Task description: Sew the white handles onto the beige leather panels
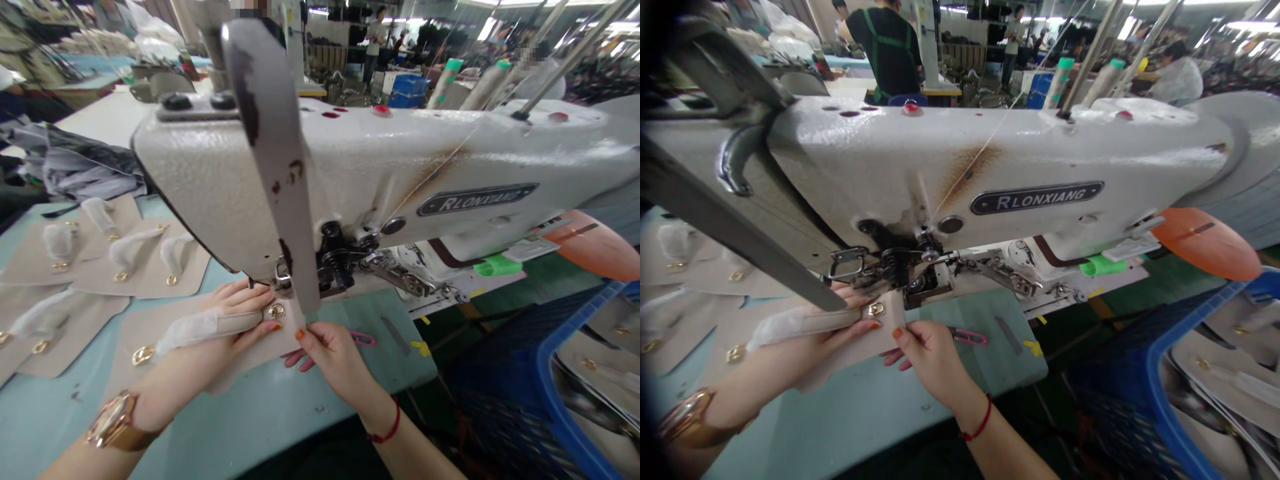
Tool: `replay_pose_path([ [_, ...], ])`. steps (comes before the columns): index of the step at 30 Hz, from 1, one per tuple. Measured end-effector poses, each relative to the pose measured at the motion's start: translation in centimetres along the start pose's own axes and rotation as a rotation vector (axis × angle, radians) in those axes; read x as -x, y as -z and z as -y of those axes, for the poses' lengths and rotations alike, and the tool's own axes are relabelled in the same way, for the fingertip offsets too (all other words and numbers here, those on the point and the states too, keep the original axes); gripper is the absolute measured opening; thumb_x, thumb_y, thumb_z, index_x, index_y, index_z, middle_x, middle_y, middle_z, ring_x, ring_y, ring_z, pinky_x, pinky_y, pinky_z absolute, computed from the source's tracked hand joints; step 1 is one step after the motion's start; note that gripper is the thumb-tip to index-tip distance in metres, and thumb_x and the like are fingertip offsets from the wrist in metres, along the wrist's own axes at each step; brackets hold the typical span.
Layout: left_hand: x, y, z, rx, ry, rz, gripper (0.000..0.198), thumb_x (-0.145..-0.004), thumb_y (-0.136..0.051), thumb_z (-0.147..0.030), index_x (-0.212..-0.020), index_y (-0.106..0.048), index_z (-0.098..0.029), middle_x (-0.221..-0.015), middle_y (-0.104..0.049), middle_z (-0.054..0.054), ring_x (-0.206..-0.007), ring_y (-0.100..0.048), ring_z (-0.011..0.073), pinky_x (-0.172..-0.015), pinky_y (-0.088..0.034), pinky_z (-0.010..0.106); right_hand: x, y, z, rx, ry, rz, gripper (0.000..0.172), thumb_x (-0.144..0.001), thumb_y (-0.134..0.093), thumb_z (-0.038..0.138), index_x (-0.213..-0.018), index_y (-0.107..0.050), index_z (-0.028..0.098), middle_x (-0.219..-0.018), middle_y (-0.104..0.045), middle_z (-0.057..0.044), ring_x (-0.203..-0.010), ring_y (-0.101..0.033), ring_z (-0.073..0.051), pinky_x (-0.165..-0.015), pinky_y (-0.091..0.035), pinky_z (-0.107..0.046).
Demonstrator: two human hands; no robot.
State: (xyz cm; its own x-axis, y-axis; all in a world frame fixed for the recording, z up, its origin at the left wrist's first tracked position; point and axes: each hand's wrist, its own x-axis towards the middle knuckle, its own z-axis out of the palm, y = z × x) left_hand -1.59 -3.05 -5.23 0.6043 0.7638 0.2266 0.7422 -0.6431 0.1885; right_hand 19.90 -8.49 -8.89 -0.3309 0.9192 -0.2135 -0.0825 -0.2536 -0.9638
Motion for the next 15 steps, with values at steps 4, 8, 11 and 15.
replay_pose_path([
  [4,0.19,-0.5,0.25,-0.019,-0.031,-0.028,0.042,-0.092,-0.045,-0.052,-0.113,-0.066,-0.021,-0.11,-0.07,0.009,-0.102,-0.064,0.0268,-0.098,-0.047,0.045,-0.03,-0.1,0.08,-0.039,-0.018,-0.016,0.046,-0.09,-0.054,0.053,-0.086,-0.068,0.009,-0.074,-0.071,-0.01,-0.067,-0.07,-0.016,-0.053,-0.051,-0.018],
  [8,0.35,-0.9,0.48,-0.045,-0.001,-0.019,0.045,-0.092,-0.048,-0.051,-0.119,-0.063,-0.018,-0.114,-0.069,0.012,-0.111,-0.06,0.03,-0.099,-0.047,0.047,-0.21,-0.18,0.19,-0.044,-0.008,-0.03,0.047,-0.089,-0.055,0.054,-0.085,-0.068,0.009,-0.073,-0.072,-0.01,-0.065,-0.07,-0.016,-0.053,-0.051,-0.018],
  [11,0.34,-0.88,0.43,-0.027,0.034,-0.014,0.049,-0.092,-0.047,-0.052,-0.122,-0.062,-0.016,-0.119,-0.067,0.013,-0.119,-0.056,0.0328,-0.102,-0.045,0.049,-0.43,-0.24,0.24,-0.057,-0.015,-0.037,0.047,-0.088,-0.056,0.054,-0.084,-0.068,0.009,-0.076,-0.072,-0.012,-0.064,-0.07,-0.016,-0.052,-0.051,-0.018],
  [15,0.05,-0.35,0.09,0.019,0.08,-0.019,0.05,-0.091,-0.045,-0.056,-0.12,-0.064,-0.019,-0.12,-0.068,0.011,-0.121,-0.055,0.0325,-0.102,-0.045,0.049,-0.63,-0.33,0.34,-0.062,-0.03,-0.055,0.05,-0.086,-0.056,0.057,-0.083,-0.068,0.009,-0.076,-0.073,-0.012,-0.062,-0.07,-0.016,-0.052,-0.051,-0.019],
])
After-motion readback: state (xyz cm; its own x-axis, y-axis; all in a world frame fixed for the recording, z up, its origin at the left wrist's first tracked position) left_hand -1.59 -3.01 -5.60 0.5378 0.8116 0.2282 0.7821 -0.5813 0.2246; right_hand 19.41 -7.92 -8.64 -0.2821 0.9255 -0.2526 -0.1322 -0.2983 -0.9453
